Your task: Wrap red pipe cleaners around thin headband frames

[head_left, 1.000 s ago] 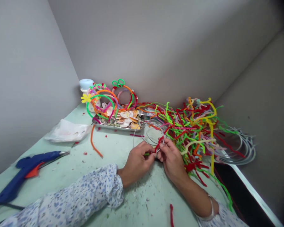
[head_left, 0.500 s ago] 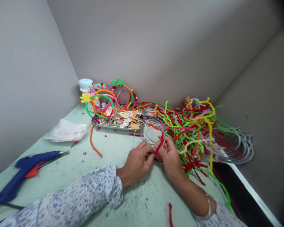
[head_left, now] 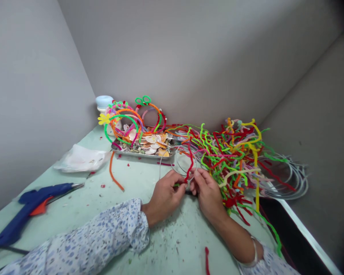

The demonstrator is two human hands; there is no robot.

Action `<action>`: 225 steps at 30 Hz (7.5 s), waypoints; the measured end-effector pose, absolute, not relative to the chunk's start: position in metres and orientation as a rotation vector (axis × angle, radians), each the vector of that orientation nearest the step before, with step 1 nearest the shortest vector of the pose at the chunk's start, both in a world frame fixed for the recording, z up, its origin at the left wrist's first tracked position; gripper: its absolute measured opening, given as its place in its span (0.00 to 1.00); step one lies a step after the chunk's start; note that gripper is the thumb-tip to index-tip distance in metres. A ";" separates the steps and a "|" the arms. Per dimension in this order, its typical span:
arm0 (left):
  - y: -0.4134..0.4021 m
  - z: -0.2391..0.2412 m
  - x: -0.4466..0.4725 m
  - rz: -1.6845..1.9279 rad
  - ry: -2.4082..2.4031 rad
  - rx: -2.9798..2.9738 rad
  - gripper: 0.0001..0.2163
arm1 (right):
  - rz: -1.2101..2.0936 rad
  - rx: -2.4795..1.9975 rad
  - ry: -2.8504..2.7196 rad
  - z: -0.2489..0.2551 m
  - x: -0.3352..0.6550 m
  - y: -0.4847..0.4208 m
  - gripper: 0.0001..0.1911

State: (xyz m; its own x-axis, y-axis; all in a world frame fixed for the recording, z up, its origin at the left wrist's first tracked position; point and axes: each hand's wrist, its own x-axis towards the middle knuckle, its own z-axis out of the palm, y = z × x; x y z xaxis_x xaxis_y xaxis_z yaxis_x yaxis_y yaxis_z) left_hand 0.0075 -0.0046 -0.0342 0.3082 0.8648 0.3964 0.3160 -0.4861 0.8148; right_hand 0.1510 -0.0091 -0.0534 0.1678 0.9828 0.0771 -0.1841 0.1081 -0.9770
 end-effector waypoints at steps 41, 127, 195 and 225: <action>-0.009 -0.032 0.005 1.217 1.007 2.180 0.07 | 1.163 -1.024 -0.894 -0.053 0.148 -0.008 0.14; -0.005 -0.032 0.004 0.994 1.018 2.115 0.07 | 1.208 -0.973 -0.968 -0.054 0.154 -0.009 0.11; -0.005 -0.032 0.005 1.207 1.085 2.354 0.04 | 1.390 -0.871 -0.950 -0.050 0.157 -0.014 0.10; 0.000 -0.034 0.003 1.391 1.174 2.106 0.04 | 0.928 -1.069 -1.272 -0.043 0.153 -0.020 0.11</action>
